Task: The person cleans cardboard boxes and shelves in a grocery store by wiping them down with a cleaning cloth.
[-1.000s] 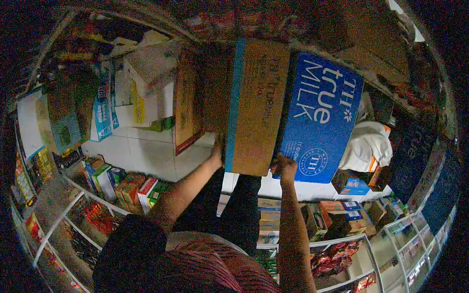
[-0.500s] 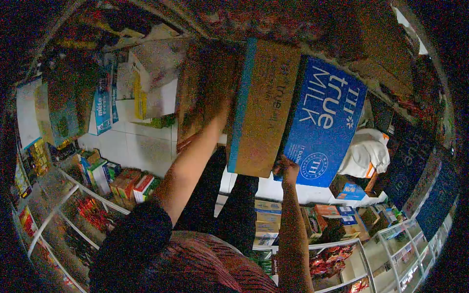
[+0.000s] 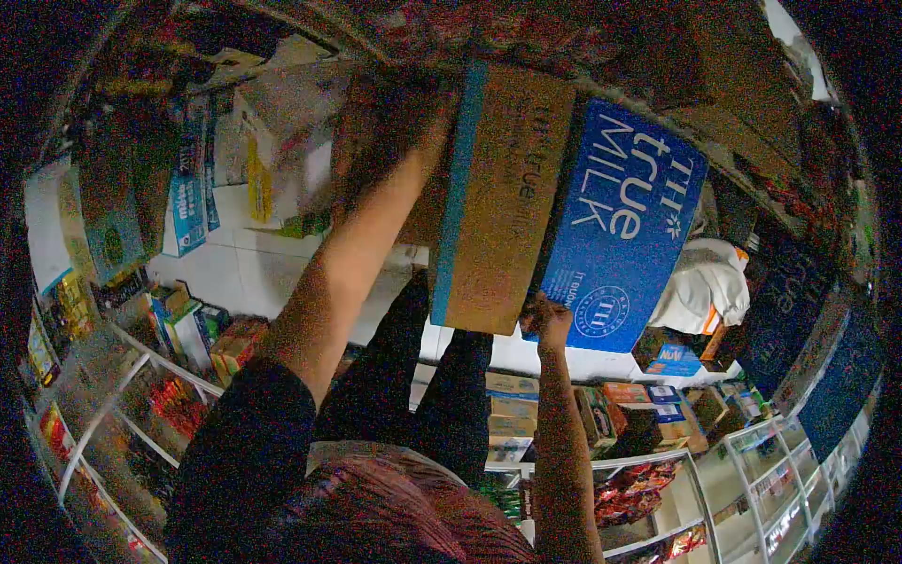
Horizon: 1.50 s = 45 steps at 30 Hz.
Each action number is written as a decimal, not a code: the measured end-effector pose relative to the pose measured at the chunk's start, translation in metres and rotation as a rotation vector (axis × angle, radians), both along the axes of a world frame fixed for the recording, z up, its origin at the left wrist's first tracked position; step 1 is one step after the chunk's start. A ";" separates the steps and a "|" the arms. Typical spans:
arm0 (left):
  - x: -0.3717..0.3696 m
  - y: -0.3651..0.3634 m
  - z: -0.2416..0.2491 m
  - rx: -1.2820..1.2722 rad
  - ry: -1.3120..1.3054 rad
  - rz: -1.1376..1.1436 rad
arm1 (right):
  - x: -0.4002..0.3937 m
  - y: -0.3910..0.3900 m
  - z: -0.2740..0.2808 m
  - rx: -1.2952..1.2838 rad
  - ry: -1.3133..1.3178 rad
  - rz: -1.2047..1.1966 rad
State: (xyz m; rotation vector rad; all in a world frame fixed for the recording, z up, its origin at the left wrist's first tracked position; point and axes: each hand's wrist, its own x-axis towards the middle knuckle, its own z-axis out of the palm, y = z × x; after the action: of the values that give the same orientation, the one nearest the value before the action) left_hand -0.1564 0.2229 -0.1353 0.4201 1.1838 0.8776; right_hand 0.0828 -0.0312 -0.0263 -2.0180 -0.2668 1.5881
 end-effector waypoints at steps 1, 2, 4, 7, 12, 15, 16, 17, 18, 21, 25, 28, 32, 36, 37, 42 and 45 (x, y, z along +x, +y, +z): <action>0.000 0.011 0.008 0.026 0.027 0.000 | 0.000 0.000 0.001 0.000 0.001 0.003; 0.000 0.013 0.017 0.039 0.059 -0.002 | -0.001 0.001 0.002 0.018 0.008 0.007; 0.000 -0.003 0.024 0.023 0.069 0.000 | -0.003 0.003 0.004 0.044 0.019 0.010; -0.005 -0.076 0.015 -0.127 -0.085 0.028 | -0.005 0.005 0.006 0.026 0.010 0.027; 0.005 -0.230 0.006 -0.442 -0.306 0.154 | -0.007 0.004 0.007 0.062 0.019 0.051; 0.031 -0.317 0.006 -0.223 -0.140 0.348 | -0.009 0.006 0.010 0.052 0.000 0.081; 0.035 -0.325 0.009 -0.092 -0.052 0.395 | -0.010 0.006 0.009 0.051 -0.002 0.076; 0.040 -0.333 0.013 0.037 0.041 0.443 | -0.010 0.005 0.008 0.051 -0.037 0.080; 0.040 -0.325 0.035 0.052 0.279 0.216 | -0.009 0.003 0.006 0.051 -0.073 0.084; 0.059 -0.295 0.088 0.382 0.696 0.041 | -0.003 -0.003 -0.003 0.057 -0.051 0.090; 0.077 -0.318 0.047 -0.223 -1.247 0.576 | -0.011 0.004 0.010 0.014 -0.014 -0.007; 0.099 -0.309 0.046 -0.581 -0.842 0.792 | -0.006 -0.001 0.001 0.060 -0.017 0.030; 0.090 -0.305 0.067 -0.513 -0.816 0.622 | -0.007 -0.003 0.000 0.107 -0.029 0.060; 0.055 -0.308 0.132 -0.531 -0.903 0.370 | -0.004 -0.004 -0.004 0.091 0.011 0.031; 0.038 -0.309 0.128 -0.756 -0.898 0.486 | -0.003 -0.004 -0.003 0.055 0.036 0.033; -0.029 -0.275 0.159 -0.383 -0.612 0.351 | -0.008 -0.004 0.002 0.081 0.058 -0.055; -0.028 -0.240 0.161 -0.047 0.194 0.242 | -0.007 -0.008 -0.006 0.118 0.096 -0.055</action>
State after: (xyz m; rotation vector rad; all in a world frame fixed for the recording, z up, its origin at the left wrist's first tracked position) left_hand -0.1848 -0.0172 0.0257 0.3331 1.4525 1.0320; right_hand 0.0756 -0.0397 -0.0326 -1.8390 -0.2602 1.5920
